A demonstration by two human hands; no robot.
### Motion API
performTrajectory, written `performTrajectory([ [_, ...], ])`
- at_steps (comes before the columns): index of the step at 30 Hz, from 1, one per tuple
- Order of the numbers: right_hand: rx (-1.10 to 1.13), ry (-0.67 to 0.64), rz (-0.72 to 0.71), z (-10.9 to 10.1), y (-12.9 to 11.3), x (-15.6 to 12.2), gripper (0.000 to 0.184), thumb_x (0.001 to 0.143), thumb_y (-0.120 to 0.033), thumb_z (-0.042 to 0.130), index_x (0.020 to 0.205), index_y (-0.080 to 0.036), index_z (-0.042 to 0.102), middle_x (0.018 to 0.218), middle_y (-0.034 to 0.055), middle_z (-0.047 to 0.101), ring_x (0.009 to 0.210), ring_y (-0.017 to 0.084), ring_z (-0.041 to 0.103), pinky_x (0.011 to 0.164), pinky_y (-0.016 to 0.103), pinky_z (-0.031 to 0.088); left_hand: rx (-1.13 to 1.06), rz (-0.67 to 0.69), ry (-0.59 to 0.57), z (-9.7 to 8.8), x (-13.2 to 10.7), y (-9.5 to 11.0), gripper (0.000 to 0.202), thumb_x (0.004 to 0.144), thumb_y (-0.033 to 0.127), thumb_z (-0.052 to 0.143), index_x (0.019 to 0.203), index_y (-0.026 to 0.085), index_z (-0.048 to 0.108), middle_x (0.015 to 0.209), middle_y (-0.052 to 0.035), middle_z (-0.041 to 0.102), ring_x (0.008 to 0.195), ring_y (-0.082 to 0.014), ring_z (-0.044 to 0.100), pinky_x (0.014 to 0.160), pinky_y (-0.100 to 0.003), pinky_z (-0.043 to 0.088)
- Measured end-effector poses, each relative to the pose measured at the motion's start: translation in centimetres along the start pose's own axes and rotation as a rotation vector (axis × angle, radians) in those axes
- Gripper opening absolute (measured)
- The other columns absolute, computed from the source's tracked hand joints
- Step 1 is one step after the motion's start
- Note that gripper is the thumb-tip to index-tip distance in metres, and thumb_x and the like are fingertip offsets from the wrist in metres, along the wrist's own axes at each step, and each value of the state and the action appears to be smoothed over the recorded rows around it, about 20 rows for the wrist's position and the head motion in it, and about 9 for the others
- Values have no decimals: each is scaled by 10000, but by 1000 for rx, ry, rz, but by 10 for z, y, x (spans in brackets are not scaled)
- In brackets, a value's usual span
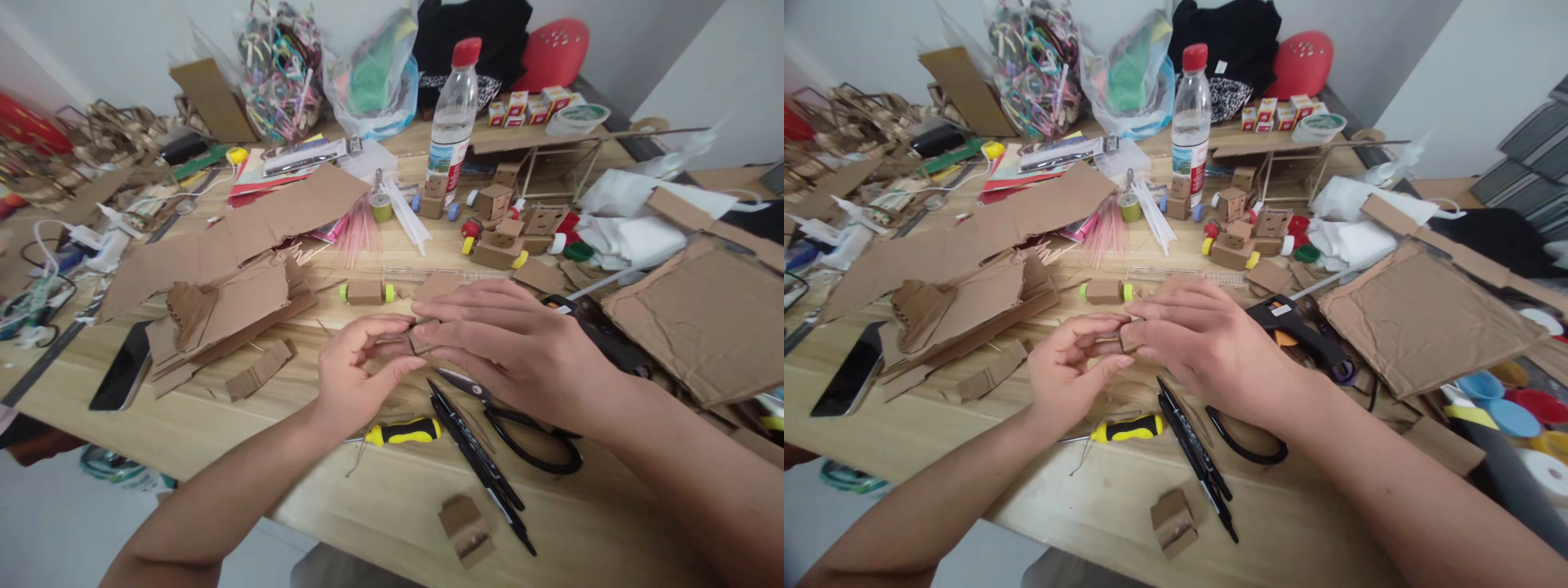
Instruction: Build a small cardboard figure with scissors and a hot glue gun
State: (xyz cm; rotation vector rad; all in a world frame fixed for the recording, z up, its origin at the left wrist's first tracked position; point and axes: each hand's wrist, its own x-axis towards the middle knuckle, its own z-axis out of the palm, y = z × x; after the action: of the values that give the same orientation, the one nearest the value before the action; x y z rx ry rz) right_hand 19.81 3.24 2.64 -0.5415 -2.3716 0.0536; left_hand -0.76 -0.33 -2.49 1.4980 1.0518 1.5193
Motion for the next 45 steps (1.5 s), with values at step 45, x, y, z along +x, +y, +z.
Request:
performTrajectory([
  [45,120,-5,185,5,-6,2,294,1042,-114,515,1227,-192,730,1173,81,827,1106,231,787,882,336,649,-213,-284,-19,-1,14,-1,319,621,297,982,863,195,801,840,-45,832,766,-174,787,745,-287,667],
])
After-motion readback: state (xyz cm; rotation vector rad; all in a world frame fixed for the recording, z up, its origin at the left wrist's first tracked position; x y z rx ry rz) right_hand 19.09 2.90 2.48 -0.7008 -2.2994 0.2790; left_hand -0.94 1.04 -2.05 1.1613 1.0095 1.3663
